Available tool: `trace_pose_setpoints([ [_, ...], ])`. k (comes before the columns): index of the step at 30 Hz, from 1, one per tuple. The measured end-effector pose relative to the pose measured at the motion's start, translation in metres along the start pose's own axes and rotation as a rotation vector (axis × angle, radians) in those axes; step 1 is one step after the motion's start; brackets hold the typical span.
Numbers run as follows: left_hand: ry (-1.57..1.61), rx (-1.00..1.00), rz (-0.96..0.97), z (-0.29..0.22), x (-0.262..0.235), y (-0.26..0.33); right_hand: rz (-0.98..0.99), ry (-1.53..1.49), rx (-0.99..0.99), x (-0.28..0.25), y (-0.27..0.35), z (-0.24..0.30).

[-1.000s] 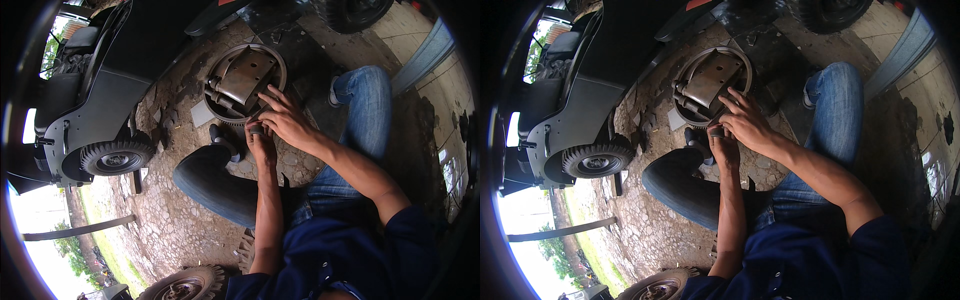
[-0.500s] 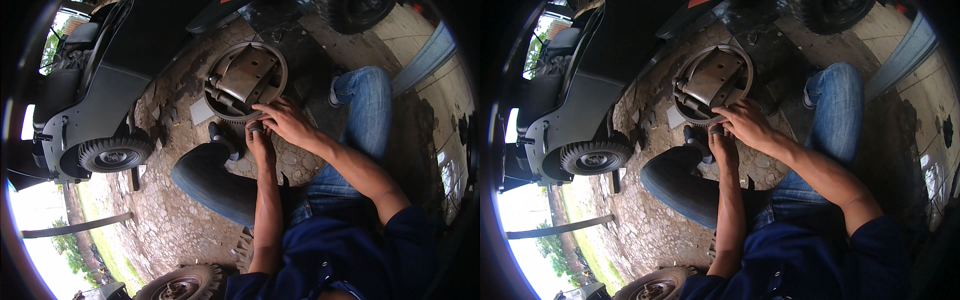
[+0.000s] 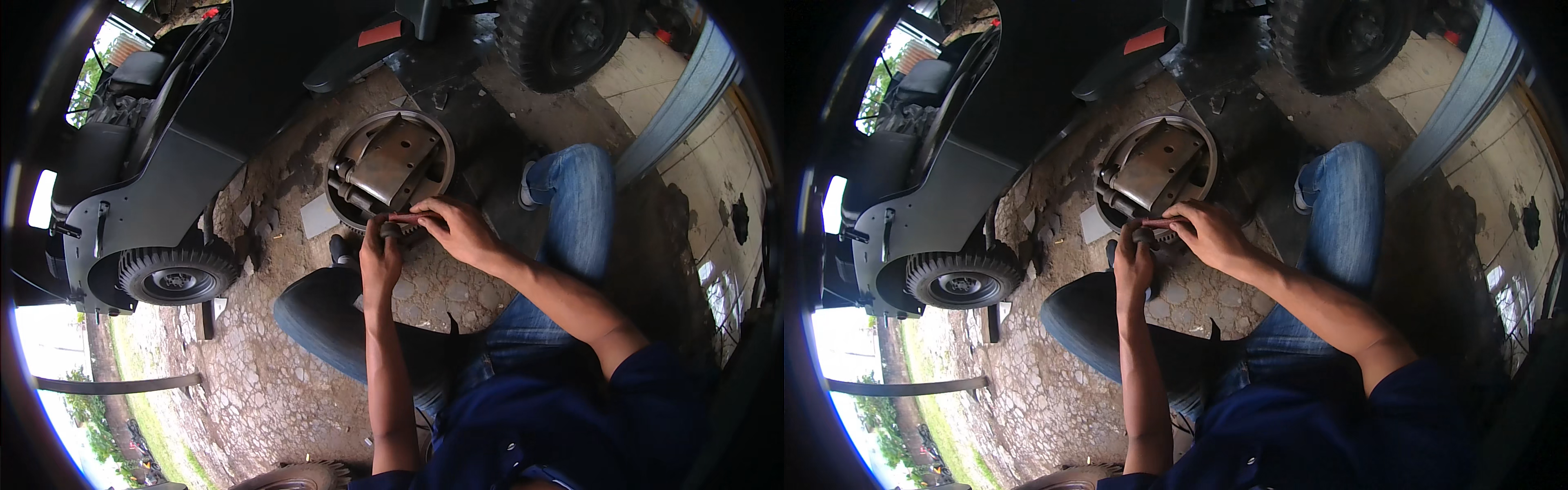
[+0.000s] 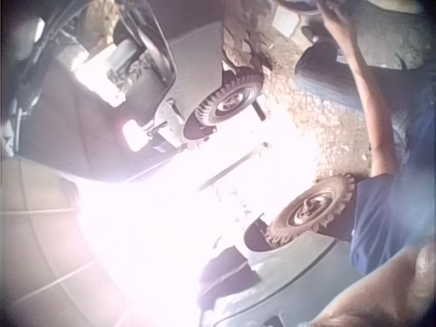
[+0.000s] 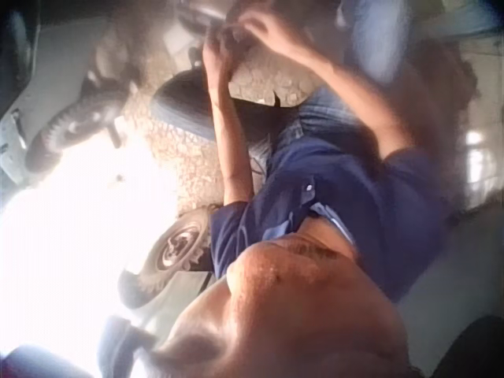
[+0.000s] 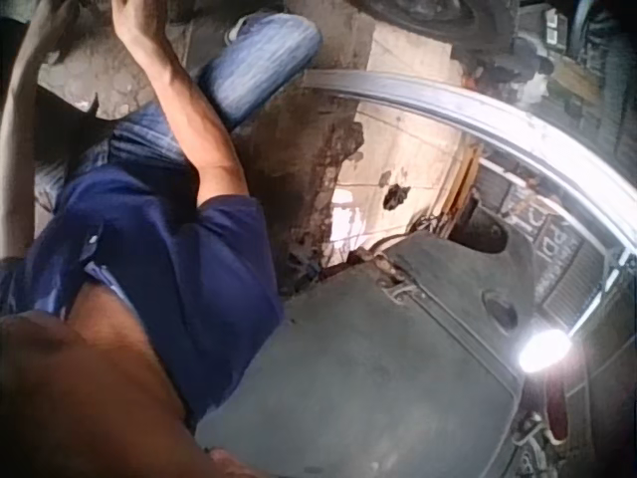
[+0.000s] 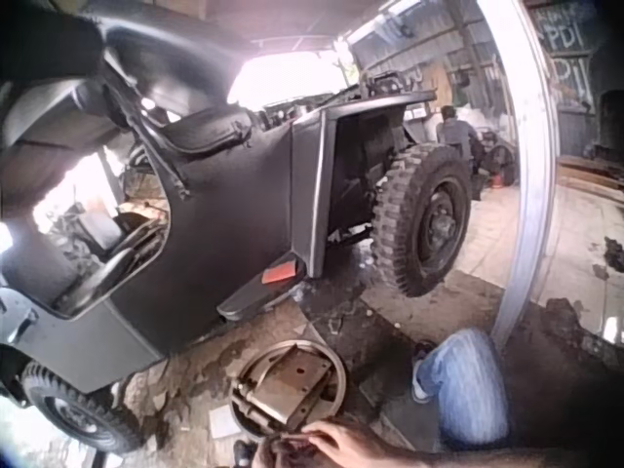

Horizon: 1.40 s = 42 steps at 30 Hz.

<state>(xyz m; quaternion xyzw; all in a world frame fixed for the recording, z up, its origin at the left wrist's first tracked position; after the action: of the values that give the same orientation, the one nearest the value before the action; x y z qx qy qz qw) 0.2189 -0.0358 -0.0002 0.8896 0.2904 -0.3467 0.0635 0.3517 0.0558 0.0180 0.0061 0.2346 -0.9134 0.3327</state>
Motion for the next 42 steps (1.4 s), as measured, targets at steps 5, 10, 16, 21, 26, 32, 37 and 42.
trace_pose_setpoints([
  [5, 0.125, -0.042, 0.075, 0.059, 0.033, -0.011, -0.014, 0.025, 0.001, 0.004, 0.001, -0.006],
  [10, 0.179, -0.225, 0.165, 0.069, 0.070, -0.002, 0.065, 0.044, 0.038, 0.018, 0.010, -0.016],
  [16, 0.481, -0.300, 0.161, 0.065, 0.077, 0.005, 0.147, 0.038, 0.088, 0.020, 0.007, -0.024],
  [21, 0.407, -0.272, 0.250, 0.070, 0.087, 0.003, 0.080, 0.051, 0.036, 0.018, 0.007, -0.018],
  [26, 0.513, -0.105, 0.157, 0.052, 0.080, -0.003, 0.077, 0.116, -0.014, 0.017, 0.007, -0.007],
  [32, 0.589, -0.250, 0.105, 0.039, 0.062, 0.004, 0.044, -0.001, -0.047, 0.013, 0.004, -0.007],
  [37, 0.951, -0.216, 0.074, 0.044, 0.060, 0.001, 0.064, 0.056, 0.020, 0.011, 0.003, -0.011],
  [42, 1.146, -0.118, 0.171, 0.026, 0.056, 0.000, -0.004, 0.119, -0.108, -0.002, -0.004, -0.005],
])
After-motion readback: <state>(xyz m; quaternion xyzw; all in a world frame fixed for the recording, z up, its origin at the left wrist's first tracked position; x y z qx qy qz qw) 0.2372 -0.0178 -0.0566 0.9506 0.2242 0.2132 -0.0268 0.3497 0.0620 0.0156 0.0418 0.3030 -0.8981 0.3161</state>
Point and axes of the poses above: each hand's wrist, its own y-axis away from the middle knuckle, its own x-axis out of the palm, z = x × y, the point moved 9 cm from there along -y, towards the middle knuckle, and after that the axes turned 13 degrees about -y, right-handed, at the moved point
